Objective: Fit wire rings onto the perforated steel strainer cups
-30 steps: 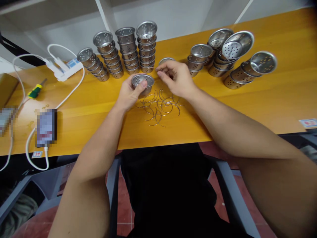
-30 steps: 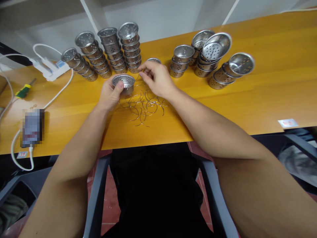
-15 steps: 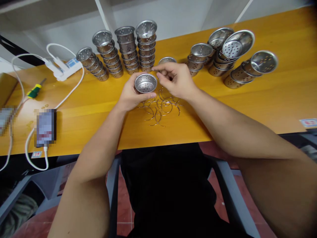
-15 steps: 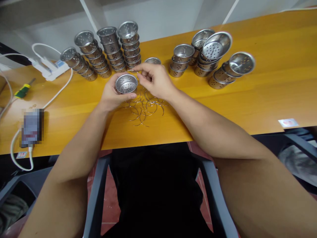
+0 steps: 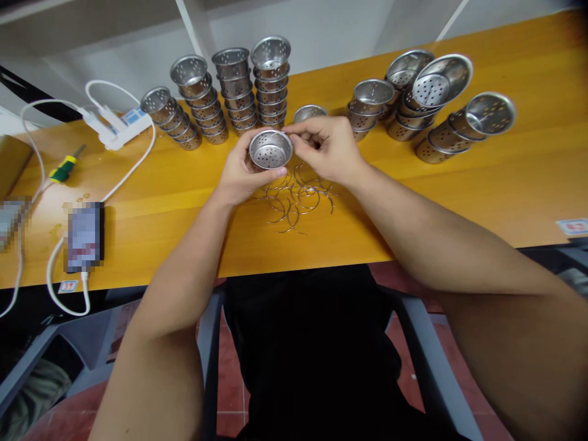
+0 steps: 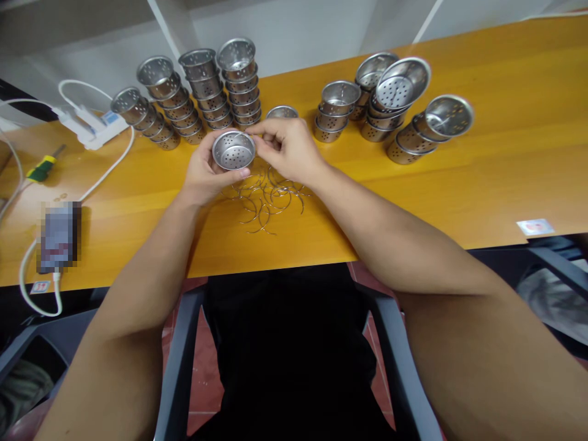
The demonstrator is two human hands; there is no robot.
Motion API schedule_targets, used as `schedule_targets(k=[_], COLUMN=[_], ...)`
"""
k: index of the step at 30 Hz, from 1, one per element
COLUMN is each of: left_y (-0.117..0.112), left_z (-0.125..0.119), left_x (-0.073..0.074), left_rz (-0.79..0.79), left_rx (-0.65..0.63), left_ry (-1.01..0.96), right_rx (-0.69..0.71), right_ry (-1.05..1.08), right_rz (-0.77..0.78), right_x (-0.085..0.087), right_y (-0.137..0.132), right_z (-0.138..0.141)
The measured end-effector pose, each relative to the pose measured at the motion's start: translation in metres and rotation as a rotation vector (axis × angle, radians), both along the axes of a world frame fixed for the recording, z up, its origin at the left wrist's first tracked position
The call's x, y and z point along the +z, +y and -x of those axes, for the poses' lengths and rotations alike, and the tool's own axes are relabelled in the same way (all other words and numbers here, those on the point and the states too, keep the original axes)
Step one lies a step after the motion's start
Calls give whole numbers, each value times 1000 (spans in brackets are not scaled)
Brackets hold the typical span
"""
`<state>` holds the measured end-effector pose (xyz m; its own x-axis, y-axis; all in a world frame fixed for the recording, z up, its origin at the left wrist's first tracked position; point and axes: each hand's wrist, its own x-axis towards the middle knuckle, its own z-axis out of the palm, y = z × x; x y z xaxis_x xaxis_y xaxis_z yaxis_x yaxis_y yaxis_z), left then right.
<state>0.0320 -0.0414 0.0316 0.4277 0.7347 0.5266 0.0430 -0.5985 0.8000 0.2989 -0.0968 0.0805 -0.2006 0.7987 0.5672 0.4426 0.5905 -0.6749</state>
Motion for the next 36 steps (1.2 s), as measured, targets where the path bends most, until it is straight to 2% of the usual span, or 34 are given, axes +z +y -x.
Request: schedule_targets(k=[6, 12, 25, 36], left_y=[-4, -5, -8, -10], left_z=[0, -1, -2, -3], left_x=[4, 9, 7, 5], left_rz=[22, 47, 29, 37], left_rx=[51, 27, -40, -17], left_ry=[29, 27, -2, 17], right_rx=[-41, -41, -23, -41], right_ry=[32, 64, 5, 9], right_rz=[-18, 17, 29, 28], right_x=[2, 5, 5, 5], right_y=[-3, -7, -4, -5], right_z=[3, 5, 3, 5])
